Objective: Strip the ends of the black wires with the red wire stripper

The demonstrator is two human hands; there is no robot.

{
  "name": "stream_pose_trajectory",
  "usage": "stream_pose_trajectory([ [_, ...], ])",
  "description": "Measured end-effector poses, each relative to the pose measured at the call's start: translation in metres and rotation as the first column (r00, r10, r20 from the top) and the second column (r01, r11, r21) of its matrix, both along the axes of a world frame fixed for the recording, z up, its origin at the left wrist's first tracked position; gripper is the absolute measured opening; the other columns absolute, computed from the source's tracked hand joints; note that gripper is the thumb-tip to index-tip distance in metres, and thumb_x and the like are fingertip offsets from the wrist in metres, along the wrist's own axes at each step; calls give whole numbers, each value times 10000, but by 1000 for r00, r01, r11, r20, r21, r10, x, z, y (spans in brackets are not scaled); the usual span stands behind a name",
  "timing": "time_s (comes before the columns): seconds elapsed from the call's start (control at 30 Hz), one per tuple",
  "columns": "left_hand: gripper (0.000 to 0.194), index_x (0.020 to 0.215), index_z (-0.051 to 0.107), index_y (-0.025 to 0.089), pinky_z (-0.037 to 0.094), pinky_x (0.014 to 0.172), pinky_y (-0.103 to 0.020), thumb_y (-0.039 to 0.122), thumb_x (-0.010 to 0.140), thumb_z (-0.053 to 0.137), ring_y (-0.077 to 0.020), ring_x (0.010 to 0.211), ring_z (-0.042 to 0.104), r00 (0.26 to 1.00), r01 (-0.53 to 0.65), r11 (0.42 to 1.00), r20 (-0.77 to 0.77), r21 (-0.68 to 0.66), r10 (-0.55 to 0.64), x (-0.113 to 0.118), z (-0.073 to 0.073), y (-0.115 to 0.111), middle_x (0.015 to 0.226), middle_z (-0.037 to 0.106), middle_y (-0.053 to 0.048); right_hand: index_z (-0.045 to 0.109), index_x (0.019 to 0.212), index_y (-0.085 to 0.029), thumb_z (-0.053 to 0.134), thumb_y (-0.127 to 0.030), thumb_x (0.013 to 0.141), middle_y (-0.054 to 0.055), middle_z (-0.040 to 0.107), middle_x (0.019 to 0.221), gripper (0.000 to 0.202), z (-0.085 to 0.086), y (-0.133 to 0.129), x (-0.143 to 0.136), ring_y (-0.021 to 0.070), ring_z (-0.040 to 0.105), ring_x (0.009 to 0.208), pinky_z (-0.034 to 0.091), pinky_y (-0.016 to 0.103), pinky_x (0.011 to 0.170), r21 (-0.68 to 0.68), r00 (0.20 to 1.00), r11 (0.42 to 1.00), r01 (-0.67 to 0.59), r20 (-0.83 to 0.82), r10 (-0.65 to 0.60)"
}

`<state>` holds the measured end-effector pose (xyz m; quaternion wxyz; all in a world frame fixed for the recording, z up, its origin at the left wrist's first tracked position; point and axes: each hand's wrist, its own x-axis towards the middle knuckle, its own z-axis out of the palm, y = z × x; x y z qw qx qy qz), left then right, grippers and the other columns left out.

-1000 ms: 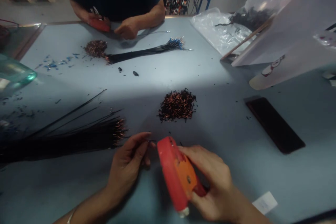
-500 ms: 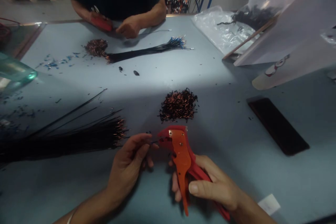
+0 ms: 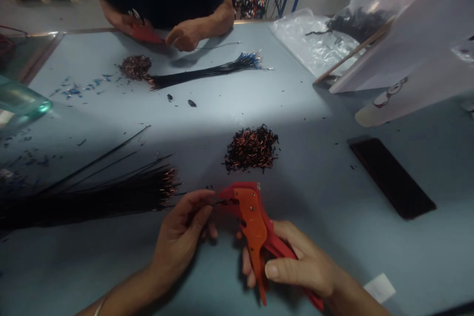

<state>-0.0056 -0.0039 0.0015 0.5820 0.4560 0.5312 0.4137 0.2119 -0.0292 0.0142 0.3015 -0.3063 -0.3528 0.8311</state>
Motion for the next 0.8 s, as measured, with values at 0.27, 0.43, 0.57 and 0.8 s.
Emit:
stream_pose_trajectory([
  [0.27,142,995,641,190,467,461,-172,252,890,568,-72,477,598,998,33,999,49,-30,-31,1,2,1,706,674,16,590,1122,-159,660,-346,817,115,687,918,364,-3,2,-1,219,692,760,562,317,615,36,999,998,-46,-13,46],
  [0.43,143,917,650,170,458,462,-180,289,882,579,-88,438,583,998,43,997,42,-67,-41,1,2,1,527,622,35,599,1121,-156,676,-394,786,113,689,900,418,1,0,-2,223,690,745,559,328,619,5,999,1000,-14,34,14],
  [0.57,130,831,643,164,428,430,-171,282,863,598,-79,406,547,998,40,996,49,-74,-36,1,2,4,488,598,45,605,1107,-153,673,-409,779,114,691,888,422,0,1,-2,231,690,740,565,332,604,24,999,1000,-17,42,16],
  [0.8,101,769,687,177,438,459,-168,233,832,631,-70,437,527,1000,-8,1000,24,-18,8,1,3,4,509,567,53,579,1152,-164,639,-349,833,124,703,922,374,-5,2,1,235,708,781,574,343,647,86,997,994,-74,-26,76],
])
